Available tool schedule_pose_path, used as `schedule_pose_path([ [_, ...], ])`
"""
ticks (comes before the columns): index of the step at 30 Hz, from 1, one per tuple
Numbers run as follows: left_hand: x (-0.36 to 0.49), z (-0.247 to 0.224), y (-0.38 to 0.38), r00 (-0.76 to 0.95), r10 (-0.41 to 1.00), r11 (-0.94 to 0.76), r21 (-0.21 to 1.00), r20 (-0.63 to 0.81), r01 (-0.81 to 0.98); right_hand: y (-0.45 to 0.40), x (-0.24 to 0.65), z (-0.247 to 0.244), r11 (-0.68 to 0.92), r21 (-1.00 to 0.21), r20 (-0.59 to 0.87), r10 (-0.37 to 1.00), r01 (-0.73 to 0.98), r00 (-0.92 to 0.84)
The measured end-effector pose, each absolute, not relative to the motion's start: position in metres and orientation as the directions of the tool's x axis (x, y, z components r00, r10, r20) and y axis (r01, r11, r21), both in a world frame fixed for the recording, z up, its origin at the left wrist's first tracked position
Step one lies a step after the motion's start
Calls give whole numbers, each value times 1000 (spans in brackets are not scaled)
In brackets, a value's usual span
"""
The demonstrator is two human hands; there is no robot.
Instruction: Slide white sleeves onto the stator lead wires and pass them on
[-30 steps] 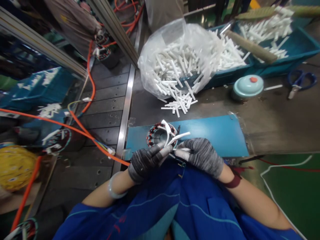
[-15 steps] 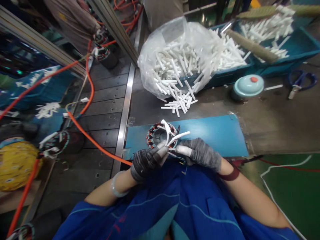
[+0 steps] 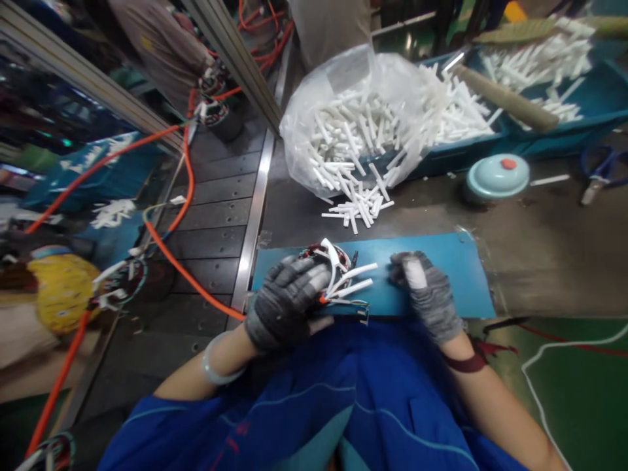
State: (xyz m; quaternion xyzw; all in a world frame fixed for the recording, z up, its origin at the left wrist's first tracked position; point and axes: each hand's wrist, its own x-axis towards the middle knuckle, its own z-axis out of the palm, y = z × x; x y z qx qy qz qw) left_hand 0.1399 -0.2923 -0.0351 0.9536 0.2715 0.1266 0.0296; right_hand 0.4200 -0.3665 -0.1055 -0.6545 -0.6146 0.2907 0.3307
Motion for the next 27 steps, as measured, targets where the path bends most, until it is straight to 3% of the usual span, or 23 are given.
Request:
schedule_pose_path([
  [3, 145, -57, -290, 843, 531, -834, 224, 82, 504, -366, 425, -124, -117, -671, 87, 968, 732, 235],
  [6, 150, -63, -289, 834, 552, -801, 268, -16, 535, -367, 422, -139, -95, -572, 153, 964, 815, 220],
  [12, 139, -19, -289, 794, 567, -767, 213, -217, 606, -370, 426, -147, -22, -568, 197, 967, 823, 163],
  [15, 119, 8, -284, 703, 642, -681, 193, -306, 707, -369, 427, -145, 2, -586, 223, 962, 810, 159],
  [17, 100, 23, -281, 570, 731, -560, 147, -375, 815, -368, 427, -145, 14, -591, 232, 960, 807, 153],
  [20, 63, 37, -279, 240, 851, -263, 16, -466, 965, -367, 426, -147, 57, -571, 272, 954, 819, 123],
  [24, 8, 35, -285, -192, 854, 129, -159, -483, 979, -368, 427, -151, 121, -536, 332, 940, 836, 77],
  [27, -21, 25, -290, -354, 829, 295, -199, -434, 935, -368, 425, -150, 110, -537, 335, 938, 836, 92],
])
